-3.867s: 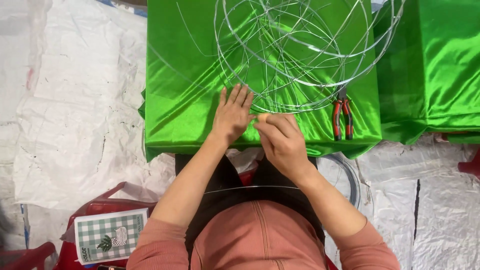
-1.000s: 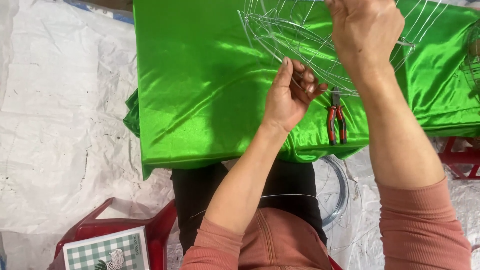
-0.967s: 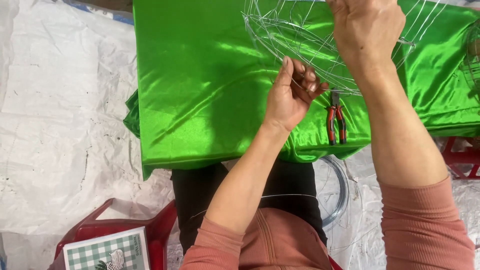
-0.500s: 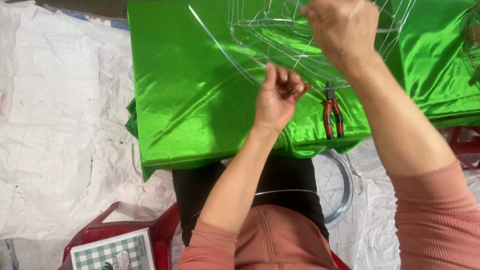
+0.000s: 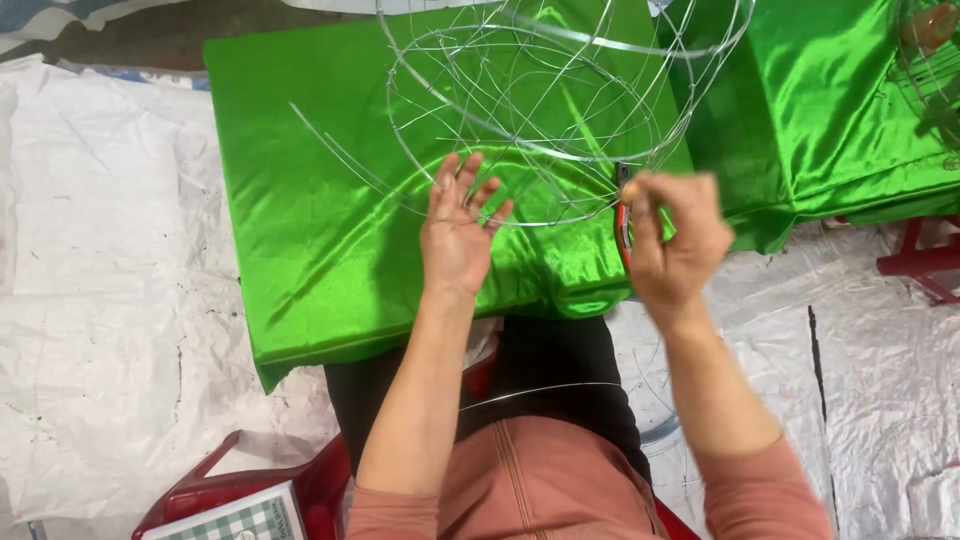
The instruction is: Shaping and assembling a wire cage base by cutting and twisting metal wires.
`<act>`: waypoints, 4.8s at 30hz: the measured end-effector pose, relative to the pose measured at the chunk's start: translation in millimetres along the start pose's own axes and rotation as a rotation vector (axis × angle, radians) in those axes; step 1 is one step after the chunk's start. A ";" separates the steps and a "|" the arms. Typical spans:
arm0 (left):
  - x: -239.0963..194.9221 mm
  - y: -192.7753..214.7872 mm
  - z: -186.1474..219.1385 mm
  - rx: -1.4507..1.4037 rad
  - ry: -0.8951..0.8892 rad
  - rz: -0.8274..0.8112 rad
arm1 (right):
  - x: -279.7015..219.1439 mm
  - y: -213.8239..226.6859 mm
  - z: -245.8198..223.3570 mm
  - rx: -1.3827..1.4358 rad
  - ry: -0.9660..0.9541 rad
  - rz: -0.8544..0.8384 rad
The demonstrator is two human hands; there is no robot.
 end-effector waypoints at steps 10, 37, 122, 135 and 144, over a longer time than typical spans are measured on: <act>-41.8 53.8 1.4 -0.100 0.089 0.335 | -110.9 -18.1 40.4 -0.034 -0.391 -0.079; -61.1 79.6 -66.6 2.174 -0.641 -0.239 | -110.6 7.0 184.3 -0.264 -0.887 -0.415; -48.7 41.7 -58.2 2.357 -0.304 -0.306 | -88.5 -64.9 -7.4 0.024 -0.346 0.078; -49.0 39.8 -56.5 2.342 -0.319 -0.292 | -88.0 -66.8 -10.6 -0.005 -0.356 0.064; -47.8 41.9 -60.3 2.366 -0.336 -0.295 | -92.7 -67.1 -12.9 -0.005 -0.369 0.081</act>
Point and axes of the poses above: each hand's wrist, its own x-axis towards the middle knuckle, its own y-axis out of the back of the hand, z = x × y, the point moved 1 cm from there along x, towards the middle knuckle, and after that the axes turned 9 degrees about x, right-handed, at the moved point
